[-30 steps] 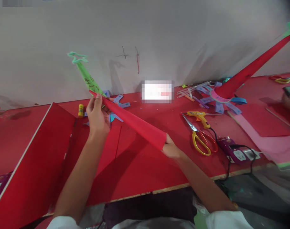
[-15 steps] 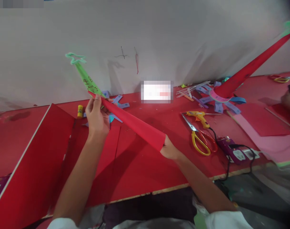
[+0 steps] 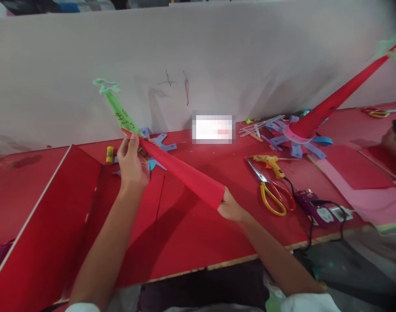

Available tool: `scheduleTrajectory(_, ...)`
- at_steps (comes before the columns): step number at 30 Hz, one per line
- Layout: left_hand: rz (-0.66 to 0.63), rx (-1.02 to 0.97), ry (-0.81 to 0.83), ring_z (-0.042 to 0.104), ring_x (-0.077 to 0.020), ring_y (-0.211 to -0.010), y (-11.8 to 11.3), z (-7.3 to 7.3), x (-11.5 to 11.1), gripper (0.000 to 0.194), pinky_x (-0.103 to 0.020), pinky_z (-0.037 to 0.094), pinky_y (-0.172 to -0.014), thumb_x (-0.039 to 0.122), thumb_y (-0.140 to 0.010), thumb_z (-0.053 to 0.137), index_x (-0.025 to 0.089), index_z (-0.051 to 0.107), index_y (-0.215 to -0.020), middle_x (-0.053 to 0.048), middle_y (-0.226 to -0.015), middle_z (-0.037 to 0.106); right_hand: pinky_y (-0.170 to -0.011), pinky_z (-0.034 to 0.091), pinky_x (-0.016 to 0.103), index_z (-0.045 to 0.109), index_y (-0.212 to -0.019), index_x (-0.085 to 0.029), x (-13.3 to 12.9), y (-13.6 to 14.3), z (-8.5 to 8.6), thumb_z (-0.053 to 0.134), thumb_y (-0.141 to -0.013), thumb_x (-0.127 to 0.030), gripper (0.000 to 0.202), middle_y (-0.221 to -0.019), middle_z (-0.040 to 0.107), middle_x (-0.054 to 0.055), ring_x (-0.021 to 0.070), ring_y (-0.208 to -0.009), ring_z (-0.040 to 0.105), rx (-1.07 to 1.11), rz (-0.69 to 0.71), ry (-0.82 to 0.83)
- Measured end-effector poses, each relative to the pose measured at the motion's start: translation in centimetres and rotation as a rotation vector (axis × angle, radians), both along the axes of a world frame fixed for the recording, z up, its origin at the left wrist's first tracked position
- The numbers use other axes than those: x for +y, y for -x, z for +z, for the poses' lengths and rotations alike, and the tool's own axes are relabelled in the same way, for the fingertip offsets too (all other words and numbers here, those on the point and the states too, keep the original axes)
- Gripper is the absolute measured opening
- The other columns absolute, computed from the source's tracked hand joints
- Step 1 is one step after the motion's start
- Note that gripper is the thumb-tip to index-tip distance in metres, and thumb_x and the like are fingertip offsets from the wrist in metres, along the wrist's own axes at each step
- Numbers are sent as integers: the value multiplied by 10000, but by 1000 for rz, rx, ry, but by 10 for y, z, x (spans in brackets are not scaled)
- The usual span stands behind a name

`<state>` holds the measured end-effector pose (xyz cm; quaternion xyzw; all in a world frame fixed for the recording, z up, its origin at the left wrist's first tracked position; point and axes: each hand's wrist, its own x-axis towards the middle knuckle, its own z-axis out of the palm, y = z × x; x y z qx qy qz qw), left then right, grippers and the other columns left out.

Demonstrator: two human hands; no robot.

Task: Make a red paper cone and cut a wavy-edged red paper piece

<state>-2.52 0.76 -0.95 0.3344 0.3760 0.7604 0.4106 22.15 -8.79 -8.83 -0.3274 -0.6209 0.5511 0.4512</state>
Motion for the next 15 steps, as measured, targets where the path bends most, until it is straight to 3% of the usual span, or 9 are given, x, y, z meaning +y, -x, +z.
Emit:
scheduleTrajectory(8, -3, 14, -8, 760, -152, -679, 3, -2, 1, 279, -286, 689, -785, 363, -933, 834, 196, 656, -799, 23, -686, 708, -1162, 537, 609, 776, -1274, -341, 1, -1, -18, 666, -884, -363, 406, -1122, 841, 12, 334, -1315, 733, -55, -32, 1)
scheduleTrajectory(15, -2, 34, -6, 769, -185, -657, 2, -3, 1, 284, -347, 697, -794, 384, -939, 817, 196, 653, -804, -8, -709, 723, -1130, 557, 622, 784, -1259, -341, -1, 2, -3, 703, -864, -360, 404, -1125, 835, 25, 346, -1329, 725, -46, -33, 36)
